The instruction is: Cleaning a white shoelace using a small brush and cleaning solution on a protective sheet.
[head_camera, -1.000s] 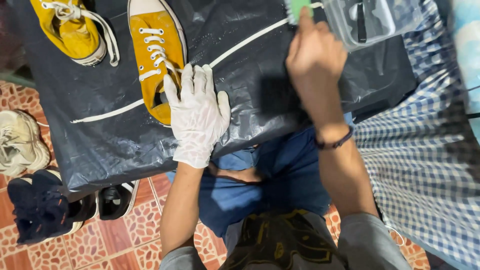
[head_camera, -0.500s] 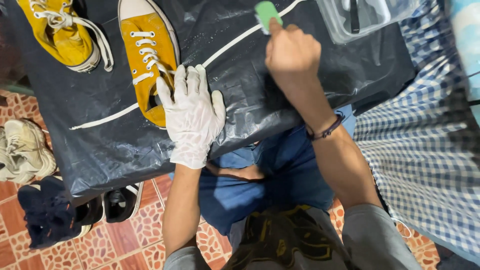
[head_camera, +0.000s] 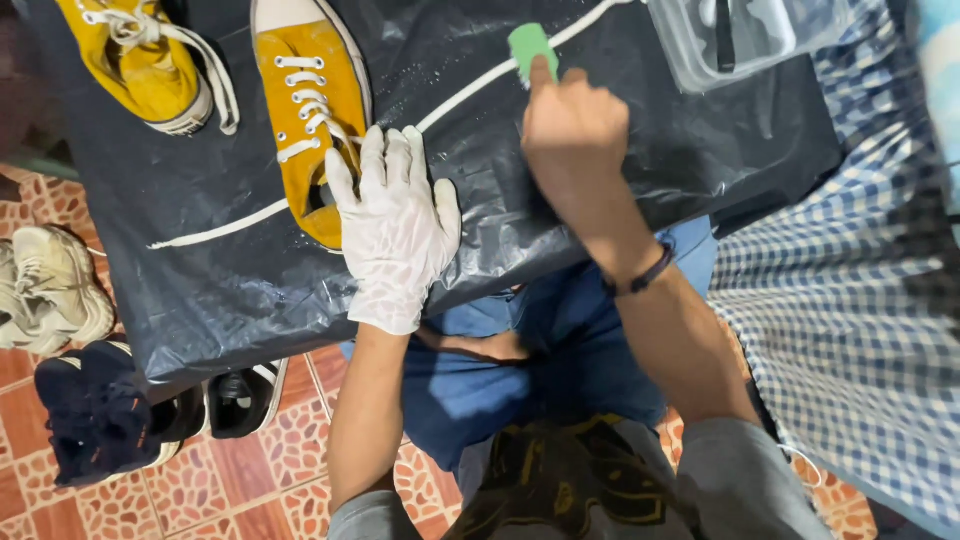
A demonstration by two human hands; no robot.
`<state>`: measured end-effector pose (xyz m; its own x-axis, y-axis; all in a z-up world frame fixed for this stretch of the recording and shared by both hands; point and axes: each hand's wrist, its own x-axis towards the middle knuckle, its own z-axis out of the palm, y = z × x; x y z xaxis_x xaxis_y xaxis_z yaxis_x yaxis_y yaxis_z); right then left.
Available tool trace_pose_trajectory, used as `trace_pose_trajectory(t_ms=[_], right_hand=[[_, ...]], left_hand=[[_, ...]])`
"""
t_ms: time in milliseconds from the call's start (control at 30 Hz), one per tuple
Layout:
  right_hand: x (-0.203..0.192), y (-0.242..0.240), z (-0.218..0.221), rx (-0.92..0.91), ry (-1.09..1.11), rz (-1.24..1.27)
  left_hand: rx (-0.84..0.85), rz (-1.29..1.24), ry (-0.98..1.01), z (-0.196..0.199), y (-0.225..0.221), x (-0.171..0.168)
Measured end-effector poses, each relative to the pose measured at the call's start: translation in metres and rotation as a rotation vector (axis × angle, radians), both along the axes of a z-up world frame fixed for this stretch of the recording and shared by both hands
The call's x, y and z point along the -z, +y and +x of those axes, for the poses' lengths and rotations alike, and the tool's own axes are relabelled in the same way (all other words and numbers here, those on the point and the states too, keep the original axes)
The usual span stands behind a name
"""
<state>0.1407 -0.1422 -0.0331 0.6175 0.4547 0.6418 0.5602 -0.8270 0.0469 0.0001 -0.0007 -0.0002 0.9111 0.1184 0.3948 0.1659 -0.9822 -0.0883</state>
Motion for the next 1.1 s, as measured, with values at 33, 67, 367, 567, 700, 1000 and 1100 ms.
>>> trace_pose_trajectory(t_ms=[33, 67, 367, 567, 700, 1000, 1100], right_hand=[[-0.008, 0.008, -0.014, -0.015, -0.004, -0.033], [-0.016, 0.017, -0.028, -0.03, -0.009, -0.067], [0.002, -0.009, -0.003, -0.072, -0.253, -0.113], [-0.032, 0.004, -0.021, -0.05, -0.244, -0.168], [0.001, 0.01, -0.03, -0.399, 0.29, 0.063], [-0.013, -0.047, 0.036, 0.084, 0.065, 0.007], [-0.031, -0.01, -0.016, -0.064, -0.243, 0.035]], left_hand=[[0.006, -0.011, 0.003, 0.0, 0.0, 0.0], [0.011, -0.022, 0.007, 0.001, 0.0, 0.0], [0.015, -0.054, -0.016, 0.002, 0.0, -0.002], [0.01, -0.031, -0.032, 0.0, 0.001, 0.0], [0.024, -0.057, -0.032, 0.0, 0.002, 0.004], [0.026, -0.047, -0.048, 0.001, -0.001, -0.007], [0.017, -0.022, -0.035, 0.0, 0.0, -0.004]])
